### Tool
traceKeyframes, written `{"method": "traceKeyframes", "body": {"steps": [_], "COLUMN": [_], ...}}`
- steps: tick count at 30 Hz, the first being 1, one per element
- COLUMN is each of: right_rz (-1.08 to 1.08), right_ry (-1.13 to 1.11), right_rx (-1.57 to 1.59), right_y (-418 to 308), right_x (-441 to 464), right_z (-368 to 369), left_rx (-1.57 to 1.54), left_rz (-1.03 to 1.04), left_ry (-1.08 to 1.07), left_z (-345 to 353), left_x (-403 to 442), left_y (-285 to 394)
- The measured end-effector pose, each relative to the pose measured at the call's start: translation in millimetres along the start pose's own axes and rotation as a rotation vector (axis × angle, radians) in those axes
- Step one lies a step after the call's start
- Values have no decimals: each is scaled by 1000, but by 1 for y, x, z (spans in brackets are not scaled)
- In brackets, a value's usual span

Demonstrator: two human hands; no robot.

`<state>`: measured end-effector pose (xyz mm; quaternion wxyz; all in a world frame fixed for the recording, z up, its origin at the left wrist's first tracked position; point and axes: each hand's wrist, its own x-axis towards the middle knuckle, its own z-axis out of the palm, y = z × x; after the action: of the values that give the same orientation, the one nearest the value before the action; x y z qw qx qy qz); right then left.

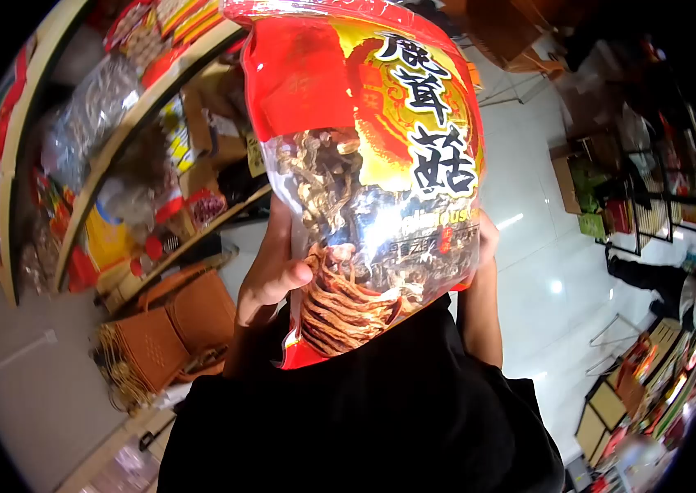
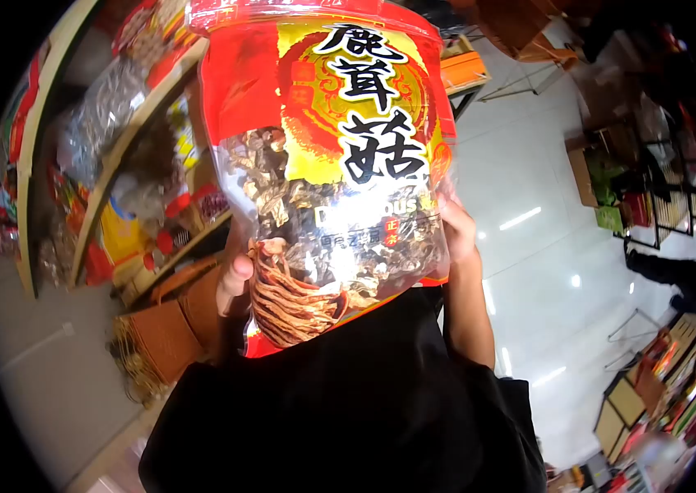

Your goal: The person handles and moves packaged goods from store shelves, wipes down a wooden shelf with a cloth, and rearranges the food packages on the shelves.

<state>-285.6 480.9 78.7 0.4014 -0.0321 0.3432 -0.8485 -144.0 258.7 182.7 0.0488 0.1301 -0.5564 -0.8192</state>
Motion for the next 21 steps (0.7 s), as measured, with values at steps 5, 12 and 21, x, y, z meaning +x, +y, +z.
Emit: {"method": "traceKeyframes", "body": {"steps": [5,12,21], "right_rz": [-229,-300,-175], "right_ry": [-1,-59,-71], "right_rx": [22,7,-76], "right_y": [7,0,3], "right_x": [1,29,70], "right_z": [8,58,95], "left_rx": [163,522,350], "left_rz": [5,6,-114], "left_ry": [-145,-151,-56], "left_z": [-9,-65,-113], "left_x": [15,21,0], "left_y": [14,29,25]}}
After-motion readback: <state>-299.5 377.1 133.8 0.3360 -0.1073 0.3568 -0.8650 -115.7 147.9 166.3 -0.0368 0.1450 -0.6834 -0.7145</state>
